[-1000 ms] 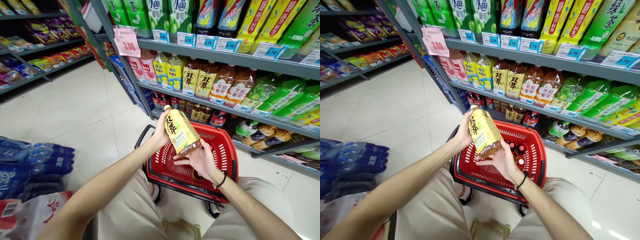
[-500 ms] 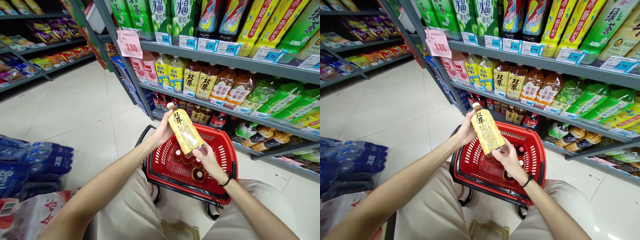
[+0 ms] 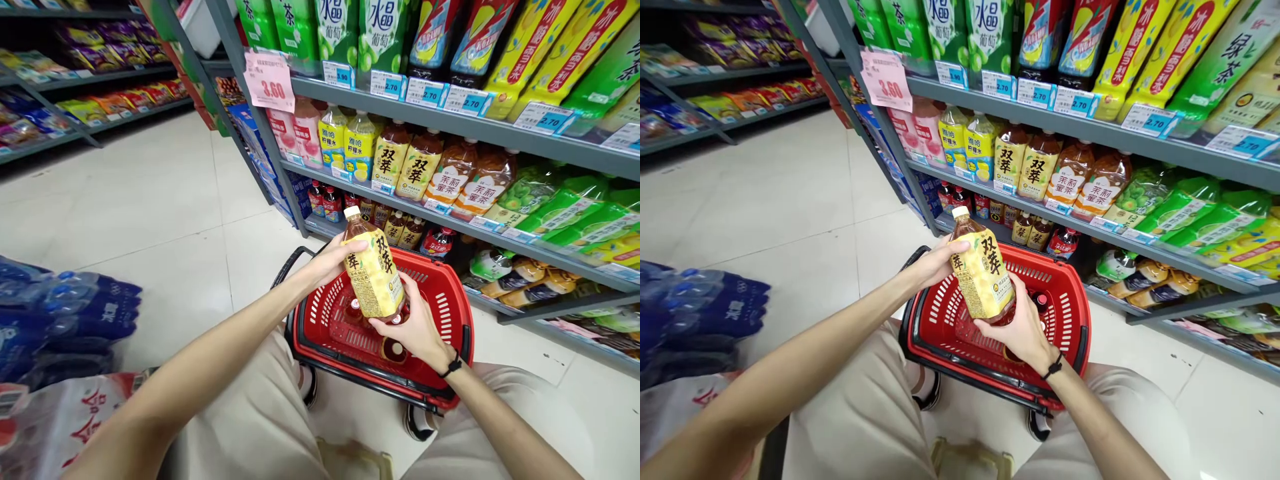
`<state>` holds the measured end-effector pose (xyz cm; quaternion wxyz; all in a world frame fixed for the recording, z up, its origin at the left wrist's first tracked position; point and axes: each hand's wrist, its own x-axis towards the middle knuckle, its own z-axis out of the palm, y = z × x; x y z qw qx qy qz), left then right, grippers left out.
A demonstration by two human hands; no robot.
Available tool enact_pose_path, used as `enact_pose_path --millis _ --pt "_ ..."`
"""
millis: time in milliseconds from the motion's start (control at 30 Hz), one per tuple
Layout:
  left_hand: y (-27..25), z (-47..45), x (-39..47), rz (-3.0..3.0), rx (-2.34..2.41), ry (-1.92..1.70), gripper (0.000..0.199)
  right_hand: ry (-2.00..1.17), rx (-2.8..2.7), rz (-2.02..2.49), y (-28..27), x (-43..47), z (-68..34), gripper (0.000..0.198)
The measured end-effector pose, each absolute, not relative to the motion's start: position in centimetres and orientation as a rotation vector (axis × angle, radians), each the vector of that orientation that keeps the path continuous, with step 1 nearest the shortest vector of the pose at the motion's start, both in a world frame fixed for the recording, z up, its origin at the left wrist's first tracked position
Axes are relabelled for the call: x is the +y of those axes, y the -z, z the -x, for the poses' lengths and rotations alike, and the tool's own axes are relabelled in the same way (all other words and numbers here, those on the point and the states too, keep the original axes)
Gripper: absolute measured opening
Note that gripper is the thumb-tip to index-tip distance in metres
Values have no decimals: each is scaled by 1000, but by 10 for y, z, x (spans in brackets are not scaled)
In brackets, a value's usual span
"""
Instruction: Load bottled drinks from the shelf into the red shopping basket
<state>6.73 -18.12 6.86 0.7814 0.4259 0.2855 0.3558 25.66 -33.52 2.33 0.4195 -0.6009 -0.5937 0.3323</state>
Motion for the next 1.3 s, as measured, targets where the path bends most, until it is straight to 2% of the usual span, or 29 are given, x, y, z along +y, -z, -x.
enact_pose_path --millis 267,567,800,967,1133,1300 --pt "-78 -71 -194 -1017 656 -892 76 -873 -1569 1446 -18 -333 -262 114" --pt "-66 -77 -200 -878 740 -945 67 -1056 -1643 1392 -21 -327 -261 120" --pt "-74 -72 -192 -774 746 -909 58 -1192 -1417 1224 -12 -326 -258 109" --pt "-79 -68 -187 -772 656 -896 60 -1396 -1193 1044 -17 -327 -259 107" --pt "-78 -64 -181 -761 590 -879 56 -1517 -1093 921 -32 -330 -260 91" --pt "-79 -65 -181 -735 587 -909 56 -1576 -1055 891 -28 -335 -260 86"
